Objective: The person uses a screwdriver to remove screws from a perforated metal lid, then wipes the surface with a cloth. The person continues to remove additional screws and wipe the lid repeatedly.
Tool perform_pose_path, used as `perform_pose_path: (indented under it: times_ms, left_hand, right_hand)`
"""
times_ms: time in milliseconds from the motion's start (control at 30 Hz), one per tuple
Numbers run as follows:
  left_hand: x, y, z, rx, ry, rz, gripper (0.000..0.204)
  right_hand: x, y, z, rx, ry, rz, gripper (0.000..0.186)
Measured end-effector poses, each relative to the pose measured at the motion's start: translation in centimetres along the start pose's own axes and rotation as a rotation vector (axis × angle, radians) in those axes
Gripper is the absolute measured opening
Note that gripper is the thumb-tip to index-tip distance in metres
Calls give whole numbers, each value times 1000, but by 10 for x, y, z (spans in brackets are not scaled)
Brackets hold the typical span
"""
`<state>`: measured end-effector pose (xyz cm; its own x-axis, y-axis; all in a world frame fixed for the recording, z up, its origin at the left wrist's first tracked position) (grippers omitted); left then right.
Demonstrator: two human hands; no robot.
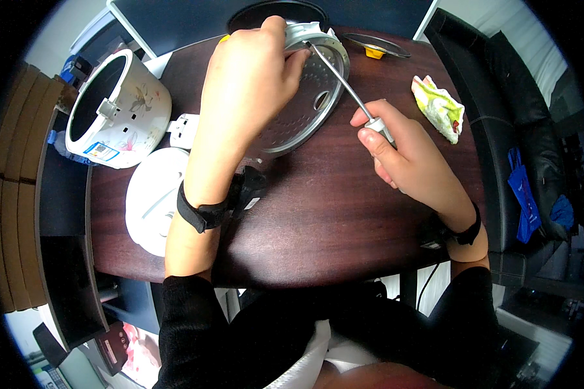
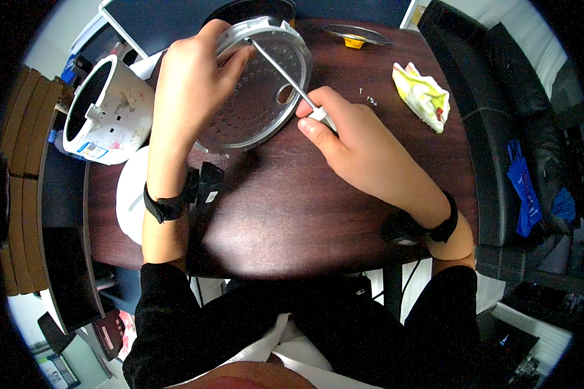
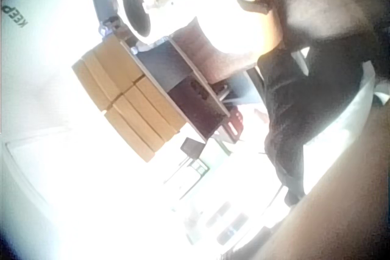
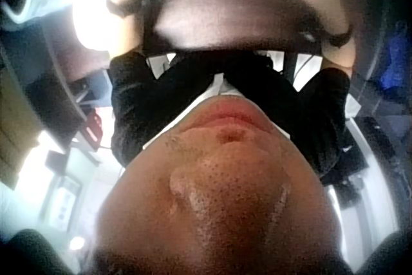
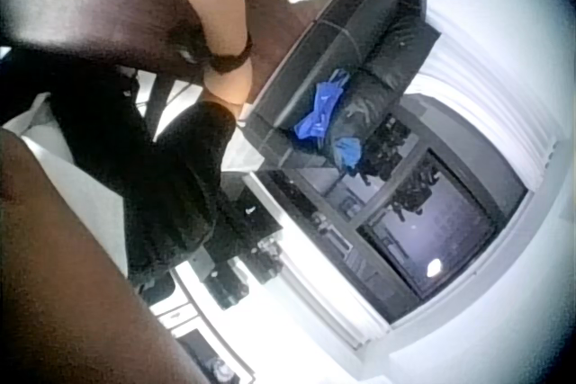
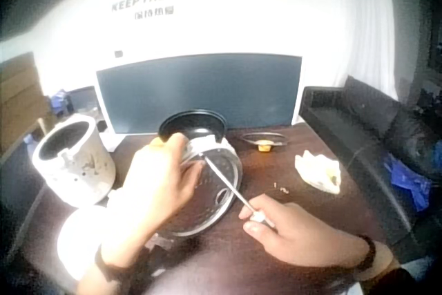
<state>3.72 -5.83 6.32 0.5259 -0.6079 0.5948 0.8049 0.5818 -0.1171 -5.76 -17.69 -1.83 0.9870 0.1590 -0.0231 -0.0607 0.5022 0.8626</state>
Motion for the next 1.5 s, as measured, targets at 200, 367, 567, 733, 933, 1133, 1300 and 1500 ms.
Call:
perform_pose_path:
  times_ms: [200, 367, 567, 733, 933, 1133, 1300, 1500]
  left_hand:
    - [-2, -1, 0, 36, -7, 11, 26]
    - [-1, 1, -2, 31, 2, 38, 26]
    - [-1, 2, -2, 4, 11, 54, 26]
    - [-1, 1, -2, 5, 10, 46, 27]
    - [-1, 2, -2, -5, 22, 61, 27]
    - [-1, -1, -2, -16, -1, 8, 27]
    - [-1, -6, -2, 25, 5, -38, 26]
    - [-1, -4, -3, 40, -7, -26, 26]
  right_hand:
    - [-2, -2, -30, 745, 252, -53, 27]
    - [-5, 2, -36, 1064, 329, -34, 30]
    - [-5, -3, 1, 260, 81, -59, 26]
    - [-8, 15, 23, -222, -176, 95, 20]
    - [-9, 21, 25, -291, -191, 121, 19]
    - [-10, 21, 25, -467, -232, 171, 19]
    - [-5, 11, 14, -327, -101, 106, 20]
    - [-1, -7, -29, 468, 118, -46, 23]
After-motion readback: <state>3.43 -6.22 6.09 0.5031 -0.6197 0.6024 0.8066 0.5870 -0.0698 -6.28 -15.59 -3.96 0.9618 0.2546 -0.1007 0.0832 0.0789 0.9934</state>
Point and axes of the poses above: each hand's wrist, its own x-axis towards the middle knuckle, its own z-axis out of the back of the hand, y = z × x, the point moved 10 cm from there along x, towards the middle knuckle, and after that the axes turned 8 degrees about y, right-handed, at the moved point
